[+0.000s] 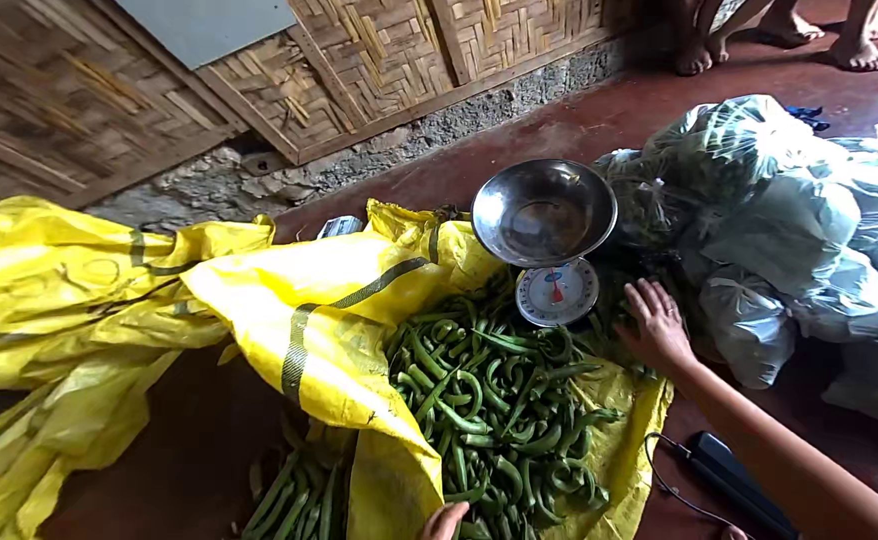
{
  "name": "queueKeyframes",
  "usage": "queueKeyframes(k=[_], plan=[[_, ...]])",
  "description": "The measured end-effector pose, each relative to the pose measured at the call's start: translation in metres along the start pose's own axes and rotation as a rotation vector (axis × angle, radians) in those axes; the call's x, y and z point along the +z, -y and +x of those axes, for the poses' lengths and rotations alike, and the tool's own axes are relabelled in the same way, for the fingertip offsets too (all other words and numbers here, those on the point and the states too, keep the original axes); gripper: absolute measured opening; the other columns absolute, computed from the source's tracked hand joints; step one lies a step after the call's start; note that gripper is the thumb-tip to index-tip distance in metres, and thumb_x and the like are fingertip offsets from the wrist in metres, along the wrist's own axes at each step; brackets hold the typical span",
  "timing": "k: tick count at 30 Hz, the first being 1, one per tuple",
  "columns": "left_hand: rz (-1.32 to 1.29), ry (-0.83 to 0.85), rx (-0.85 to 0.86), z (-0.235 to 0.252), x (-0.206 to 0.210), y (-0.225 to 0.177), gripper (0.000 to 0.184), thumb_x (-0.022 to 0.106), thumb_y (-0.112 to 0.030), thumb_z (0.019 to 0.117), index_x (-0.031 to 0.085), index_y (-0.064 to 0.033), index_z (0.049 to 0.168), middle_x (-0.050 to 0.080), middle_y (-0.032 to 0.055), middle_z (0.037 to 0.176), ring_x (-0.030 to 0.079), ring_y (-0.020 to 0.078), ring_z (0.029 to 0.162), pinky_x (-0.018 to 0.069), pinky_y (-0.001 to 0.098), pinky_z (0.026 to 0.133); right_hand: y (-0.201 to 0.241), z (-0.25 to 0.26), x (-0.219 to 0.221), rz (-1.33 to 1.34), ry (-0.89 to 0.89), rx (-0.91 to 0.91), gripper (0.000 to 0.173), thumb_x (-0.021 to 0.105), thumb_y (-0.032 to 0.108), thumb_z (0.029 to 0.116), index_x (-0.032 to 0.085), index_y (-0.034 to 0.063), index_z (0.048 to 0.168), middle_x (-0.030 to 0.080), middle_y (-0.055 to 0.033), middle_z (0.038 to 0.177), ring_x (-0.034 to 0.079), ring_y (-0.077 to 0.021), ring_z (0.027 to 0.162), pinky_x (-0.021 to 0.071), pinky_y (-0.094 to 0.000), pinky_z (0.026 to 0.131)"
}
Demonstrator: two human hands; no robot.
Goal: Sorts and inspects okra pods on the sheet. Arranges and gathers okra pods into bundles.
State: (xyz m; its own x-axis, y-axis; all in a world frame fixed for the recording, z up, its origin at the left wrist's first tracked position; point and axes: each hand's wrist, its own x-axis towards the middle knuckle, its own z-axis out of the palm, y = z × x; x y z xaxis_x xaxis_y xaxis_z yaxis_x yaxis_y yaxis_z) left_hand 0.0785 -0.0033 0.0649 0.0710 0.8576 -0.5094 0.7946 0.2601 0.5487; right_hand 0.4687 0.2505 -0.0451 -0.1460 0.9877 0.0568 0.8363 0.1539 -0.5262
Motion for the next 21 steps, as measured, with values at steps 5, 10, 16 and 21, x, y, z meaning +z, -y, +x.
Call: queueKeyframes(k=[5, 10, 16, 21], plan=[[0.334, -0.067, -0.014, 0.060, 0.017, -0.006, 0.048, 0.062, -0.018, 0.1012, 0.055, -0.0089, 0.148, 0.037, 0.0200, 0.162, 0.043, 0.0378, 0.146, 0.0442, 0.0484, 0.115, 0.039, -0.032, 0.062, 0.083, 0.521, -0.186, 0.059, 0.065, 0.029, 0.0992, 0.049, 0.0098, 0.152, 0.040, -0.0204, 0.160, 0.027, -0.0418, 0.153, 0.0176, -0.0615, 0.124], [0.551, 0.036, -0.296, 0.098, 0.018, 0.008, 0.062, 0.065, -0.020, 0.0994, 0.044, -0.0227, 0.157, 0.017, 0.0032, 0.173, 0.011, 0.0351, 0.159, 0.0150, 0.0680, 0.122, 0.047, -0.038, 0.092, -0.011, 0.707, -0.042, 0.060, 0.063, 0.013, 0.0979, 0.045, 0.0144, 0.155, 0.047, -0.0223, 0.152, 0.039, -0.0450, 0.144, 0.0312, -0.0644, 0.116], [0.583, -0.374, -0.446, 0.049, -0.024, 0.065, 0.042, 0.063, 0.008, 0.0915, 0.065, -0.0019, 0.133, 0.038, 0.0236, 0.160, 0.041, 0.0455, 0.145, 0.0462, 0.0579, 0.109, 0.020, -0.046, 0.091, 0.047, 0.649, 0.075, 0.047, 0.061, 0.023, 0.1001, 0.056, 0.0115, 0.145, 0.055, -0.0238, 0.144, 0.048, -0.0442, 0.137, 0.0365, -0.0624, 0.114], [0.525, -0.562, -0.634, -0.009, -0.103, 0.120, 0.037, 0.057, 0.014, 0.0913, 0.066, 0.0061, 0.126, 0.057, 0.0272, 0.143, 0.050, 0.0450, 0.138, 0.0447, 0.0609, 0.109, 0.023, -0.050, 0.073, 0.177, 0.500, 0.092, 0.054, 0.063, 0.024, 0.1008, 0.049, 0.0088, 0.150, 0.048, -0.0268, 0.149, 0.045, -0.0461, 0.139, 0.0388, -0.0609, 0.113]])
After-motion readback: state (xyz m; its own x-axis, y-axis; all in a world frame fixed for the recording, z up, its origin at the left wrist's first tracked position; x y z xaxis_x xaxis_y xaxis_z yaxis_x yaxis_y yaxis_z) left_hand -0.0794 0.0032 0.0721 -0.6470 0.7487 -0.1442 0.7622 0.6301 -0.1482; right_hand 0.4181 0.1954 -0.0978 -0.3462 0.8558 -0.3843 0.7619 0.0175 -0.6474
